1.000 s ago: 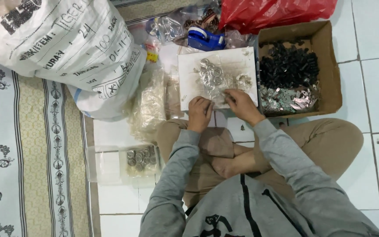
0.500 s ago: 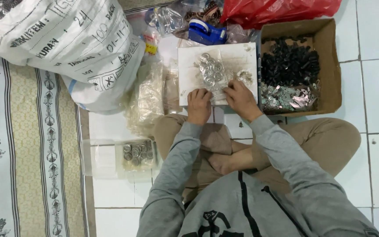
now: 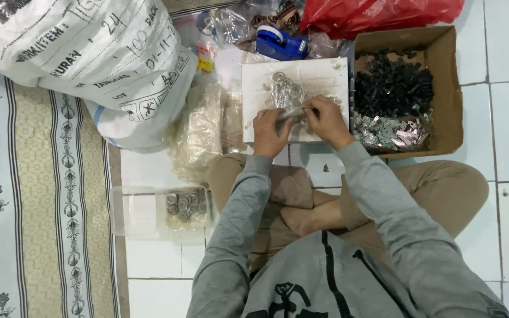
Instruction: Picking up small star-shaped metal beads and placing them into a plastic bag
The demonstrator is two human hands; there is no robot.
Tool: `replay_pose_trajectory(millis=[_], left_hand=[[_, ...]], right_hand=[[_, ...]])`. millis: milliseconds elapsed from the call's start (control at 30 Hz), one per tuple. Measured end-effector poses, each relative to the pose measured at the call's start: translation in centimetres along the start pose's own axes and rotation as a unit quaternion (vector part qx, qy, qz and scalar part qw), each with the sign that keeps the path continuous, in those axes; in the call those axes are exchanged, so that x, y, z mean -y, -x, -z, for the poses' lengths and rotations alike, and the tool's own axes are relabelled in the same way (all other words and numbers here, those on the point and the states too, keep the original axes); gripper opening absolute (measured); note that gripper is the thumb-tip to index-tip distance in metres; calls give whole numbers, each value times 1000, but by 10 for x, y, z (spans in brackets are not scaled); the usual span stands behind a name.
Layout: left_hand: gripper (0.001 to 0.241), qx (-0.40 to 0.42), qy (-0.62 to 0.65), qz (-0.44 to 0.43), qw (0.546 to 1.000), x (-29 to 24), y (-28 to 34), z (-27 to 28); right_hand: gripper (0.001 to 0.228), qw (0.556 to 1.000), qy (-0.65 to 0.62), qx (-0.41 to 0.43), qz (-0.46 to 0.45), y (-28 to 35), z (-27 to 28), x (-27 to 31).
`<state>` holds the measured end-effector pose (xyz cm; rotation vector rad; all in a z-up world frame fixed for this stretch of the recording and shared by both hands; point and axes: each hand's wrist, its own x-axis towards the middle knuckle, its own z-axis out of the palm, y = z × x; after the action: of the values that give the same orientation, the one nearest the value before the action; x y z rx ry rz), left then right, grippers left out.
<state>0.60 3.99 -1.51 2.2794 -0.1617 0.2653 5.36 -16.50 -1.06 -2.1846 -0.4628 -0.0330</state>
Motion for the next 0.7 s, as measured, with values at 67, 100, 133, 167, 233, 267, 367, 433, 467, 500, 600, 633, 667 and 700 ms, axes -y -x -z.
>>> replay_pose_trajectory(millis=[67,100,133,167,233,267,367,433,467,500,600,633,667,700], left_hand=[[24,-9,-26,32,999,4,-2,-9],[26,-19,-52,65,996,7,-4,-13],[26,-20,-52,65,996,11,-5,-18],[26,-37,-66,77,994,16,-6,-24],[27,-51,-78,91,991,17,-7,-31],[25,-69,-90,87,990,15,-10,-31],[18,-106,-124,89,983,9,-15,-34],[15,-124,-145,96,977,1,-12,-36],[11,-173,-173,16,969,-5,-13,-39],[19,-220,-201,-64,953,-11,-14,-41],[47,-115,-190,-88,971,-29,2,-54],[47,-114,-189,-87,971,-31,7,-53],[50,-121,-185,-89,971,-32,7,-52],[53,-128,-182,-92,971,-33,7,-52]], right_hand=[[16,1000,1,3,-31,-4,3,10],[19,998,1,7,-61,-7,4,14],[19,998,1,8,-60,-10,2,14],[19,997,12,9,-77,-12,1,13],[19,995,23,11,-97,-14,-3,8],[19,993,43,8,-110,-16,-6,5],[20,987,79,8,-142,-19,-13,-1],[21,982,96,13,-162,-18,-12,5],[23,981,88,17,-171,-20,-7,12],[26,980,79,21,-180,-23,-3,18],[25,977,48,29,-204,-29,5,23],[25,977,49,30,-206,-32,8,20],[34,974,49,57,-213,-39,13,16],[44,971,49,85,-219,-46,17,13]])
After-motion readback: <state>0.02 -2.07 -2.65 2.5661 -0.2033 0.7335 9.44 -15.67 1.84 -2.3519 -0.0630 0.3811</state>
